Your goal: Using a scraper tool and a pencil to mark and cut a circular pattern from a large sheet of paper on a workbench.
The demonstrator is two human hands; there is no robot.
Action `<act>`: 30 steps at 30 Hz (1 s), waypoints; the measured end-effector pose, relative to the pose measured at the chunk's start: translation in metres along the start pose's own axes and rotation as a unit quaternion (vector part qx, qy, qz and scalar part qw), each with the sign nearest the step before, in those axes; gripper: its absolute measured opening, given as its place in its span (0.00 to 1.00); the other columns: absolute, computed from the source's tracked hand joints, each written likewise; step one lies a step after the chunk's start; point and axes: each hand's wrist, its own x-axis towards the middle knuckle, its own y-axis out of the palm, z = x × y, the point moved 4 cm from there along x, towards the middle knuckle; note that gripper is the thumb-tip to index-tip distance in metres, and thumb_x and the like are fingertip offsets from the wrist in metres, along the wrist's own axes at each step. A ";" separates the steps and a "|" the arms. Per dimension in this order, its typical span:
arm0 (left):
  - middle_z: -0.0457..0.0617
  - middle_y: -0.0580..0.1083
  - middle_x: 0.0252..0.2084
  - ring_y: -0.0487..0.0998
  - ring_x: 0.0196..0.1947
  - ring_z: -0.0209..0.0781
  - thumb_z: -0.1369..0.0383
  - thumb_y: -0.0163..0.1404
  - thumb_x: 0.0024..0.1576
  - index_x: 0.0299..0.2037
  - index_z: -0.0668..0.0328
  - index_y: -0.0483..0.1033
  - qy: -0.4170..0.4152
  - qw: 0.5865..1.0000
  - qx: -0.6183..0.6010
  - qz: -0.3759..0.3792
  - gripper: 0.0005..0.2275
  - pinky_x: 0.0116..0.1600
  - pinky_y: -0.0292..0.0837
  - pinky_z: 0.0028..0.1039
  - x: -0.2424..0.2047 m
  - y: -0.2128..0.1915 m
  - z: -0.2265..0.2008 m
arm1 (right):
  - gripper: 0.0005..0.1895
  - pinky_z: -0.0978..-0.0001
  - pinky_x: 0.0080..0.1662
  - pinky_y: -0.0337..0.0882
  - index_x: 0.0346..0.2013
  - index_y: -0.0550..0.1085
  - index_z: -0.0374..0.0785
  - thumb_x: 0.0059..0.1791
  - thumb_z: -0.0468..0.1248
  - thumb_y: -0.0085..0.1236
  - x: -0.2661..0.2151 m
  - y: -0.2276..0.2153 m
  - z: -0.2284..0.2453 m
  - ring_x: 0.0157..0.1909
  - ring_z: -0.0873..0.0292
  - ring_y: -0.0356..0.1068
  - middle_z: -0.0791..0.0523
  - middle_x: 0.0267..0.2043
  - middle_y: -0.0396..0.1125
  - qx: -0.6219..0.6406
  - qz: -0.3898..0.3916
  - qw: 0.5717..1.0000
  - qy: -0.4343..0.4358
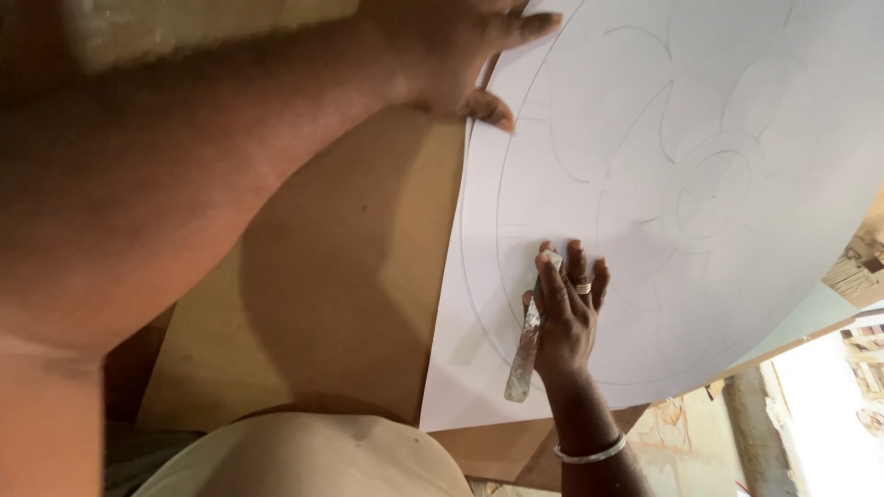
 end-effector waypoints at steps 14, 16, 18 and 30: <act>0.54 0.61 0.73 0.54 0.74 0.56 0.37 0.46 0.52 0.67 0.61 0.67 -0.053 0.989 0.138 -0.027 0.40 0.67 0.36 0.77 -0.130 0.036 -0.107 | 0.24 0.41 0.77 0.40 0.66 0.66 0.41 0.55 0.30 0.57 0.005 -0.002 0.009 0.81 0.53 0.48 0.53 0.68 0.68 -0.004 0.006 1.000 0.010; 0.51 0.61 0.74 0.54 0.74 0.57 0.36 0.45 0.50 0.68 0.58 0.66 -0.066 0.986 0.152 -0.029 0.41 0.67 0.36 0.77 -0.127 0.034 -0.106 | 0.24 0.41 0.77 0.39 0.66 0.66 0.41 0.55 0.29 0.56 0.007 -0.003 0.010 0.80 0.52 0.48 0.53 0.68 0.68 -0.011 0.009 1.000 0.010; 0.50 0.60 0.74 0.53 0.75 0.56 0.36 0.45 0.51 0.68 0.57 0.66 -0.072 0.984 0.163 -0.020 0.41 0.67 0.34 0.77 -0.124 0.031 -0.103 | 0.24 0.41 0.77 0.39 0.67 0.66 0.41 0.55 0.29 0.56 0.010 -0.003 0.013 0.80 0.52 0.48 0.52 0.68 0.68 -0.010 0.008 1.000 0.013; 0.50 0.58 0.77 0.56 0.73 0.60 0.48 0.52 0.58 0.71 0.58 0.64 0.012 0.990 0.108 -0.089 0.33 0.67 0.41 0.74 -0.036 -0.004 -0.012 | 0.29 0.43 0.76 0.35 0.73 0.60 0.40 0.56 0.31 0.51 0.103 0.015 0.022 0.80 0.46 0.47 0.53 0.74 0.61 -0.023 -0.030 0.992 0.124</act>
